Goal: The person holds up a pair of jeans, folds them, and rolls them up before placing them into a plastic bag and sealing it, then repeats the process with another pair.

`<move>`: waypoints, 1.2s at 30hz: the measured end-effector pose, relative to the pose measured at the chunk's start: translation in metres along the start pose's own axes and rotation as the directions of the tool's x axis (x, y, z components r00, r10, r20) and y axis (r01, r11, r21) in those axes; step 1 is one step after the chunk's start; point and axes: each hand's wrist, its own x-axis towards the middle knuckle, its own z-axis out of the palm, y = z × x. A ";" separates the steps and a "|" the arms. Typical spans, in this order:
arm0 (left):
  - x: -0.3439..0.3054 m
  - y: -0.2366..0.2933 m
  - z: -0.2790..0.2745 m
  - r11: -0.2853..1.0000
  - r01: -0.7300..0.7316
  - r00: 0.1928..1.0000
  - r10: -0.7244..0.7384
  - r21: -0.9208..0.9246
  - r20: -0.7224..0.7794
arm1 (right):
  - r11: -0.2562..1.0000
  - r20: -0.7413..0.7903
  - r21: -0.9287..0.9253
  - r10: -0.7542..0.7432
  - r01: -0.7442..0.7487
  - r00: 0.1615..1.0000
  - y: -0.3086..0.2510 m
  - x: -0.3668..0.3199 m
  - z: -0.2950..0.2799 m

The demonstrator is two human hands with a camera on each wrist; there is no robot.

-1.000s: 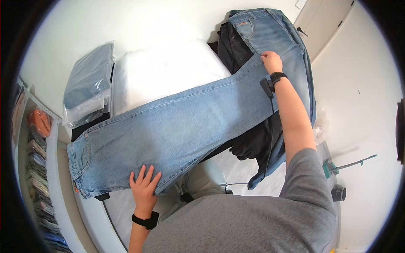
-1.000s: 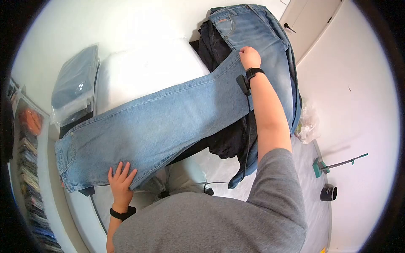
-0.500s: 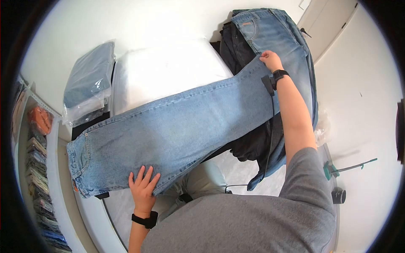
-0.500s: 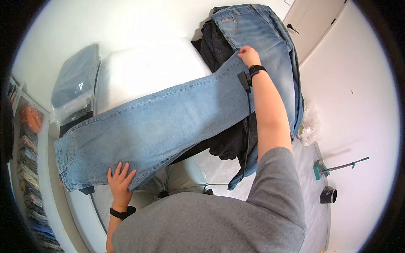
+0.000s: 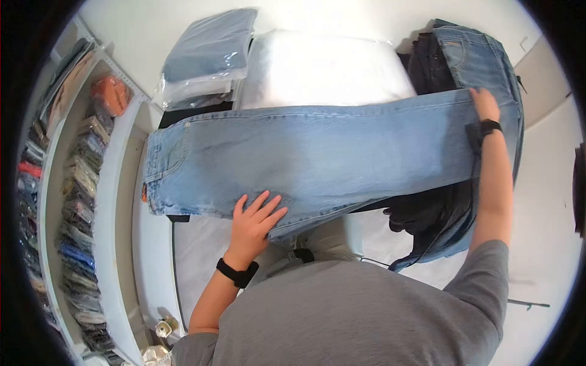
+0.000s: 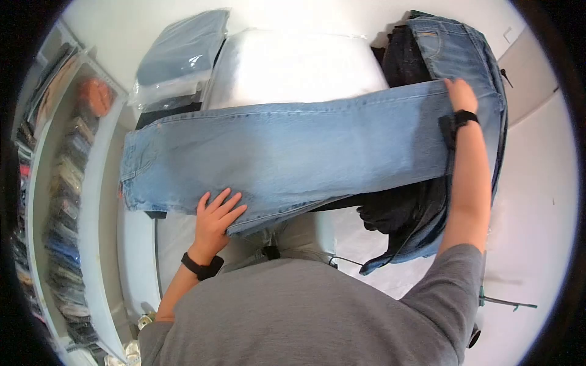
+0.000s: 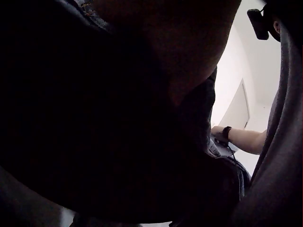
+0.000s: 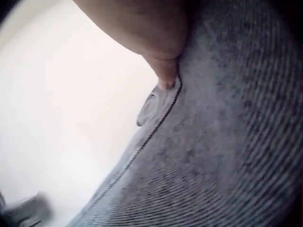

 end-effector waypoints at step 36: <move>0.004 -0.002 -0.012 0.994 0.031 1.000 -0.031 -0.104 0.003 | 0.321 -0.240 0.633 -0.783 0.704 0.574 -0.203 -0.346 -0.034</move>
